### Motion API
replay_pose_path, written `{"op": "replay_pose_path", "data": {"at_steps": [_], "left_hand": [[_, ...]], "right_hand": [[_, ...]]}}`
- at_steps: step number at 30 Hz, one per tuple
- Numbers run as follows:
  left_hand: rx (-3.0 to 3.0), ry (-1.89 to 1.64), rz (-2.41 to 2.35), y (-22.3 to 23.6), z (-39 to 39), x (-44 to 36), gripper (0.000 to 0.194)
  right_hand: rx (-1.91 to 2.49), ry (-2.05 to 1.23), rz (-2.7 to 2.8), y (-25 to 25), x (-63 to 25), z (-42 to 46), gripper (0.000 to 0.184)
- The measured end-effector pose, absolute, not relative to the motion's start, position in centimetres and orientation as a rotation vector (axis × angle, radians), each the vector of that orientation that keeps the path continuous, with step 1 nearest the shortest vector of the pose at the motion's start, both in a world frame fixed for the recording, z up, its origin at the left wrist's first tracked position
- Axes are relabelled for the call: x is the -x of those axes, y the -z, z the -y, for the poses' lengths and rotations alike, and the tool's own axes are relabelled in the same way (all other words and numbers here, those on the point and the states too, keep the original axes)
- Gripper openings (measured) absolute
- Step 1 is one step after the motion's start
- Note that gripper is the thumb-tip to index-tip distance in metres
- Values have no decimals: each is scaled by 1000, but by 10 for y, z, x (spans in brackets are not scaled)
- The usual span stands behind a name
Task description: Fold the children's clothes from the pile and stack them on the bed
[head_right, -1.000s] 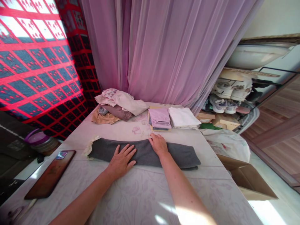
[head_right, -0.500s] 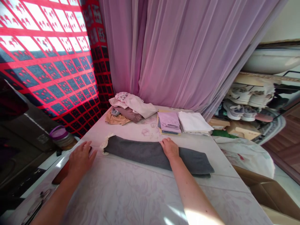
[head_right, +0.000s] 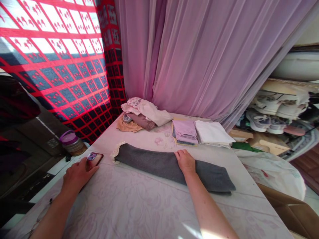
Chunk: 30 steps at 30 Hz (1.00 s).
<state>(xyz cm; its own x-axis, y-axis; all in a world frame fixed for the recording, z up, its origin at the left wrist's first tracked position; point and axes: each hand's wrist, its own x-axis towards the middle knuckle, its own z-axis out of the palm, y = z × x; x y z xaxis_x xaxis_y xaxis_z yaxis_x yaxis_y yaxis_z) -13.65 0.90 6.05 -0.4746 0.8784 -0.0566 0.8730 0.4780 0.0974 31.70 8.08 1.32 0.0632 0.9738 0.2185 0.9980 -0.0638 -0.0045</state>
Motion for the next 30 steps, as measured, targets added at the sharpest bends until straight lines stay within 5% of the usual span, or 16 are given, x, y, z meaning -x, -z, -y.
{"op": "replay_pose_path", "data": {"at_steps": [6,10,14,21,30], "left_hand": [[-1327,-652,-2273,-64,-16,142,86],[-832,-971,-1791,-77,-23,160,68],[-449,-1069,-1395,-82,-25,178,35],[-317,-1163,-1313,-76,-29,175,48],[-564,-990,-1499,-81,-33,170,41]], "right_hand": [[2132,246,2010,-10,-319,-81,31],[2099,253,2007,-6,-321,-82,31],[2085,259,2013,-3,-322,-83,32],[2078,257,2015,-2,-323,-84,29],[2038,275,2007,1,-324,-84,29]]}}
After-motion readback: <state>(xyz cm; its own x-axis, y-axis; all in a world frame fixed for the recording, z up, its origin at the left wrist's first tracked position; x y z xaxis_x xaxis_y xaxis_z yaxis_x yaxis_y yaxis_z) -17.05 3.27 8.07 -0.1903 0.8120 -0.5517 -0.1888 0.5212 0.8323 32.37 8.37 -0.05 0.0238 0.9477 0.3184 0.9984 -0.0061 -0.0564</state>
